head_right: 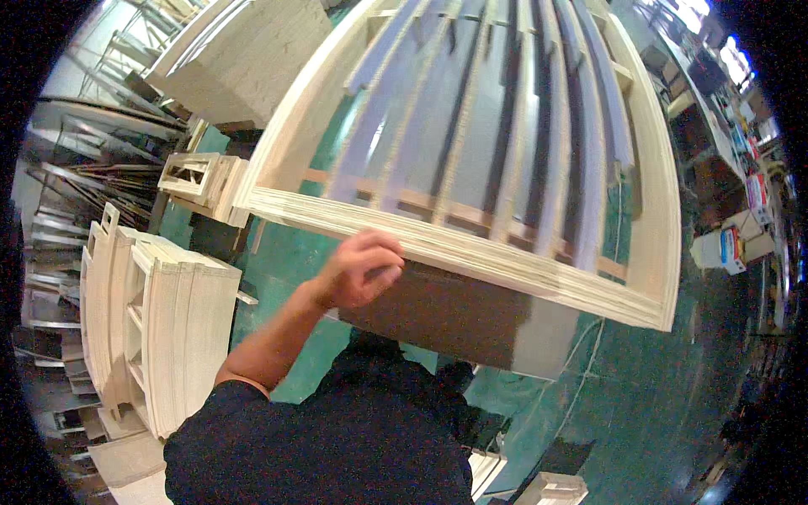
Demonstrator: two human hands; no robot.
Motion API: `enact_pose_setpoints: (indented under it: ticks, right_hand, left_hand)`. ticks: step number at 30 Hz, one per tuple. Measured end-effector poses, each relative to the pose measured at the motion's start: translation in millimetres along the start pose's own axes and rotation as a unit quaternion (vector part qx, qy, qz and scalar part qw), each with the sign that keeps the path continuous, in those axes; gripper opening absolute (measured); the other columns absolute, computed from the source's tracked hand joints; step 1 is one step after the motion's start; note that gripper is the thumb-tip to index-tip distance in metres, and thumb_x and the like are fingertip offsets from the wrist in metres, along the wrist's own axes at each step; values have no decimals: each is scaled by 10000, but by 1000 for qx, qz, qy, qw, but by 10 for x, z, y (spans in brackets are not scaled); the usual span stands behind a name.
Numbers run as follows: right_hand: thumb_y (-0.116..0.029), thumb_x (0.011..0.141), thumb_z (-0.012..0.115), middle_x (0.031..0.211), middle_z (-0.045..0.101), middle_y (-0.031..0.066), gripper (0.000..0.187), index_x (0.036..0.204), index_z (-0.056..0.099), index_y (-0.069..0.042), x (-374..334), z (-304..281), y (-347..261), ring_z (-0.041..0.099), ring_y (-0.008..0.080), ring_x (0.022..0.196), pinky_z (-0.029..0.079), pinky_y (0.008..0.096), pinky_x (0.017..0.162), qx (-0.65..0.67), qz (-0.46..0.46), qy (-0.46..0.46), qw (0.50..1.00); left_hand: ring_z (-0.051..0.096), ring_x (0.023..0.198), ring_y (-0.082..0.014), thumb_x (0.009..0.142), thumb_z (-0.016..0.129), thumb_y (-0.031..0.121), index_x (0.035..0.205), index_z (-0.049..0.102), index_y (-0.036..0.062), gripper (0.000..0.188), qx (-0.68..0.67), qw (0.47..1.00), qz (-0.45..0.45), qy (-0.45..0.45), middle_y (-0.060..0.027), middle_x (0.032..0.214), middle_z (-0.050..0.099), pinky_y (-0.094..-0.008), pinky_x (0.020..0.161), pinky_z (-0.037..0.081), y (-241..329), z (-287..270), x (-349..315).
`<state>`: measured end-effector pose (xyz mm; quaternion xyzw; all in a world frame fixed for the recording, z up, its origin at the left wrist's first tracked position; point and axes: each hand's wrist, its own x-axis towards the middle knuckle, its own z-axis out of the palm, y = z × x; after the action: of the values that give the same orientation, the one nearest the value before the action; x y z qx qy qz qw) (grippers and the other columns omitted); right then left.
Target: The person uses a pneumatic nail gun to attach wooden slats to a large rectangular frame. They position the slats and drive nails into the joints, occasionally walking around the structure to access different sides. A coworker assists by holding the frame steady during the process.
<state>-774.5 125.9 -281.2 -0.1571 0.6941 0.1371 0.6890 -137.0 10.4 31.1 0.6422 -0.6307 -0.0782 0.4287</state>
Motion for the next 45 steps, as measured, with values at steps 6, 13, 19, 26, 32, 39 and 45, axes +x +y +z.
enact_pose_setpoints:
  ticks: [6,13,19,26,32,39,45]
  right_hand:
    - [-335,950,611,694,654,101,282,951,687,-63,225,1067,115,628,229,599,518,377,604,18,75,-57,995]
    - [-283,905,716,641,606,47,210,921,654,-83,-774,2605,-352,591,194,531,474,354,496,88,-135,94,982]
    - [-58,878,729,713,608,33,226,1080,629,-50,-1666,3950,-671,576,165,561,467,315,545,89,-299,129,941]
    - [-87,789,887,807,649,18,434,1133,629,-30,-2118,5007,-867,605,116,668,509,304,605,17,-367,141,919]
    - [-164,761,922,1077,686,60,605,1272,637,-9,-2462,5808,-1055,640,174,968,520,337,862,-25,-352,198,915]
    - [-171,793,900,969,644,14,498,1191,644,-17,-2698,6540,-1360,590,136,883,498,319,805,38,-419,175,890]
    - [-163,802,901,980,658,18,484,1187,645,-16,-2972,6781,-1714,610,104,917,497,287,814,44,-455,133,879]
  left_hand:
    - [671,992,-320,835,714,41,930,701,41,96,136,990,18,29,-114,1022,707,-422,884,537,-1643,-2028,-476]
    - [445,1438,-345,730,846,387,1168,716,151,515,107,958,97,-250,-117,1439,563,-597,1179,297,-2447,-3008,-417]
    - [286,1546,-334,619,907,529,1393,571,225,897,189,867,217,-407,-79,1516,501,-740,1207,125,-2711,-3116,-188]
    - [423,1431,-331,645,872,389,1447,478,238,907,121,822,283,-479,-67,1354,553,-743,1207,90,-2788,-3011,-117]
    - [517,1264,-339,725,761,276,1258,600,141,573,148,894,186,-379,-119,1122,597,-748,1182,128,-2502,-2735,-380]
    - [535,1221,-311,683,773,249,1172,606,124,531,70,933,161,-313,-96,1045,566,-719,1173,136,-2558,-2641,-442]
    - [544,1209,-304,668,784,271,1128,640,135,501,73,937,154,-304,-85,1026,576,-716,1171,149,-2592,-2622,-468]
